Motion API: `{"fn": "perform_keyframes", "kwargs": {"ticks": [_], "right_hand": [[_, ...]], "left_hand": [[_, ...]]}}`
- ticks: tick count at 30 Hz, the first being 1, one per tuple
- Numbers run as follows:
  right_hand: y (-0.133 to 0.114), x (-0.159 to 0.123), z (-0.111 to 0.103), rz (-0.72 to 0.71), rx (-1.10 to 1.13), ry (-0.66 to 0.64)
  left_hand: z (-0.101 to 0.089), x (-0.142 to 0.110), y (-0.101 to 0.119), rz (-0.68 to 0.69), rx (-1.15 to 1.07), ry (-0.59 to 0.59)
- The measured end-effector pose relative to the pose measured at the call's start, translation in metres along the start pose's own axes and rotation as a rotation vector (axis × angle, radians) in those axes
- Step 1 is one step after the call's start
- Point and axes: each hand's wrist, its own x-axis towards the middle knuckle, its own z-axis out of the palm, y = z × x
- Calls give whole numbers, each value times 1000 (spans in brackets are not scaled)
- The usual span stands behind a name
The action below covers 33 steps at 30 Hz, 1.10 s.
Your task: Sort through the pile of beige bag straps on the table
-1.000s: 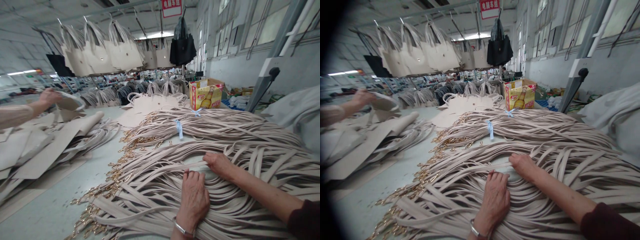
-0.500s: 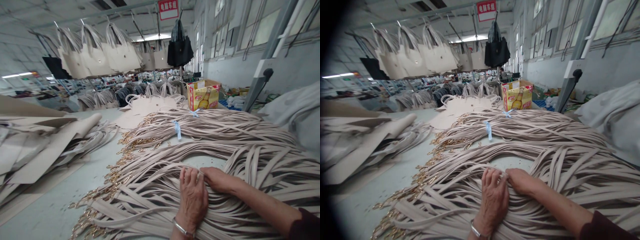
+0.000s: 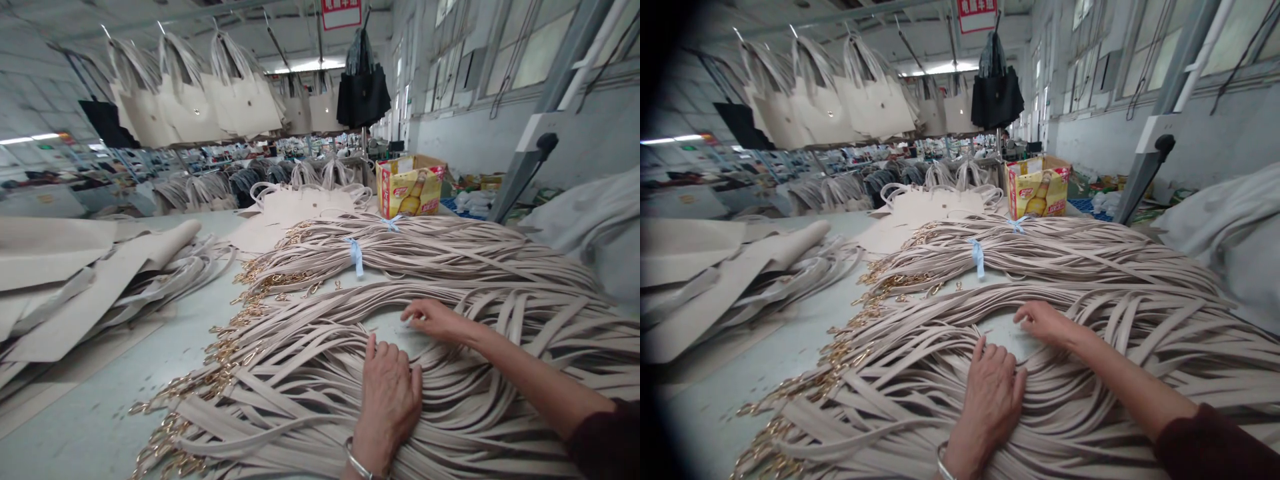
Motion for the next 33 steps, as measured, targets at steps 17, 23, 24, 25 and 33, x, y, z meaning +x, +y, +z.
{"fn": "perform_keyframes", "kwargs": {"ticks": [17, 23, 24, 25, 33], "right_hand": [[2, 62, -14, 107, -385, 207], [2, 60, -16, 81, -356, 208], [1, 59, -17, 84, -351, 221], [0, 57, -19, 83, -346, 233], [-3, 48, -22, 35, -305, 253]], "left_hand": [[-2, 1, -1, -18, -33, 6], [-2, -1, 0, -12, -30, 2], [-2, -1, 0, -14, -30, 2], [-2, -1, 0, -15, -30, 4], [-2, -2, 0, -13, -25, 7]]}}
